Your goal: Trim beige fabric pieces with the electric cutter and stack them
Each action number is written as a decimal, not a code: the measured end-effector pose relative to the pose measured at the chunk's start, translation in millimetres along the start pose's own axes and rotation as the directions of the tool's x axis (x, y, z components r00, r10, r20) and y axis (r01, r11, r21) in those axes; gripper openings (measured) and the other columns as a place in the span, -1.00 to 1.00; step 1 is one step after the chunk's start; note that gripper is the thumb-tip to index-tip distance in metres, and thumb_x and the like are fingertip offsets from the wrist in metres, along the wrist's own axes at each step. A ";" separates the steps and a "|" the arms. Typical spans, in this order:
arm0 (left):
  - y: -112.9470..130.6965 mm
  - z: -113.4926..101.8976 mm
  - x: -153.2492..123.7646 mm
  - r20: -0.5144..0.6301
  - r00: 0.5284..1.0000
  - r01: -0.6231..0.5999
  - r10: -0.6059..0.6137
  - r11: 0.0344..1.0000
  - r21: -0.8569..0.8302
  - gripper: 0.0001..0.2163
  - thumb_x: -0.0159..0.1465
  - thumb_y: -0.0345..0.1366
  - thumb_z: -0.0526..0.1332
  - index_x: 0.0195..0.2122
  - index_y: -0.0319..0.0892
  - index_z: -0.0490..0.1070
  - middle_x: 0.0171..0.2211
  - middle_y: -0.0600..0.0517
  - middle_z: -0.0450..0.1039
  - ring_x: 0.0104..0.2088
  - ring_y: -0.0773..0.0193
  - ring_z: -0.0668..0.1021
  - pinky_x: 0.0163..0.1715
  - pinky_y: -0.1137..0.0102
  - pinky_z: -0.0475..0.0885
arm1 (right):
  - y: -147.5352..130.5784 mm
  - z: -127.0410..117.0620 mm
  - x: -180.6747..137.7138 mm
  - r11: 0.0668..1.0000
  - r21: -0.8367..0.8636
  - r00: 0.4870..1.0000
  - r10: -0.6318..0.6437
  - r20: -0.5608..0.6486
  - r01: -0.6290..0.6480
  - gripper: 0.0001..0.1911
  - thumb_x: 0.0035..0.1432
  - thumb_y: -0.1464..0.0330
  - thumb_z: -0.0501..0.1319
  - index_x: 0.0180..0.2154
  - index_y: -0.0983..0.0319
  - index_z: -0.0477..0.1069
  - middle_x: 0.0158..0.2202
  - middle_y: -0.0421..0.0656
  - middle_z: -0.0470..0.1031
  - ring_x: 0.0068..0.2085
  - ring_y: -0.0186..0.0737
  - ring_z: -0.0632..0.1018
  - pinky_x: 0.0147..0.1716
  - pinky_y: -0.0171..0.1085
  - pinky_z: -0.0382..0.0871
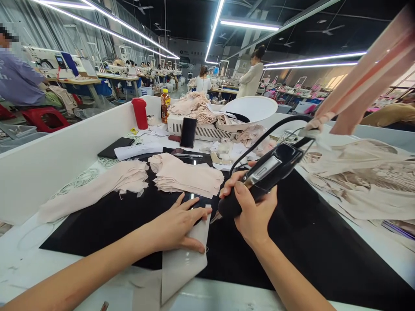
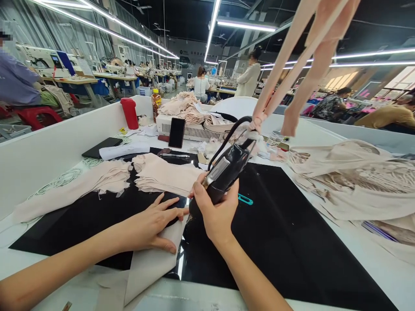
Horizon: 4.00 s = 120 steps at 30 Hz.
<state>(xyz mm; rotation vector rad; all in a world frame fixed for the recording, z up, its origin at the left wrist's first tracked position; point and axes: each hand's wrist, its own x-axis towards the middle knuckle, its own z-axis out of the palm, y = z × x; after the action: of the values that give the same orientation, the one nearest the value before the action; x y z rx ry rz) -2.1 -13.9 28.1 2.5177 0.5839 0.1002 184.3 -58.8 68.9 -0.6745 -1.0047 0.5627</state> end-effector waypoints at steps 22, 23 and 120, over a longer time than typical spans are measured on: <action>0.2 -4.2 -3.7 -0.007 0.999 -0.051 0.052 0.995 0.083 -0.50 0.27 -0.01 0.49 0.15 -0.05 0.45 0.27 -0.13 0.46 0.50 -0.20 0.14 0.43 -0.36 -0.20 | 7.8 26.9 -14.3 0.998 0.036 0.999 0.049 0.018 -0.049 -0.59 0.12 0.44 0.43 -0.06 0.06 0.34 -0.36 -0.35 0.55 -0.47 -0.34 0.56 -0.44 -0.30 0.56; 0.6 -4.7 -3.7 -0.008 0.999 -0.049 0.050 0.995 0.085 -0.52 0.26 -0.01 0.50 0.11 -0.07 0.47 0.26 -0.13 0.46 0.49 -0.20 0.16 0.43 -0.36 -0.19 | 8.1 27.7 -14.7 0.998 0.042 0.999 0.044 0.020 -0.045 -0.58 0.12 0.44 0.43 -0.06 0.06 0.34 -0.36 -0.35 0.55 -0.47 -0.34 0.55 -0.44 -0.30 0.56; -7.1 -16.1 -1.7 0.041 0.997 -0.073 0.068 0.989 0.132 -0.68 0.27 -0.03 0.49 -0.10 -0.09 0.53 0.39 -0.08 0.34 0.50 -0.23 0.15 0.42 -0.38 -0.19 | -20.0 15.7 -36.3 0.989 0.100 0.993 0.098 0.067 -0.105 -0.54 0.21 0.28 0.48 0.06 0.06 0.35 -0.32 -0.31 0.56 -0.53 -0.36 0.52 -0.57 -0.32 0.53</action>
<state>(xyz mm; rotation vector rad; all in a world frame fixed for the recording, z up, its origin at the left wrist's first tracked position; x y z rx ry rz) -9.4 -1.3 38.1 2.6645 0.5018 0.0421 157.1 -93.7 68.7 -0.6216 -0.9960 0.7239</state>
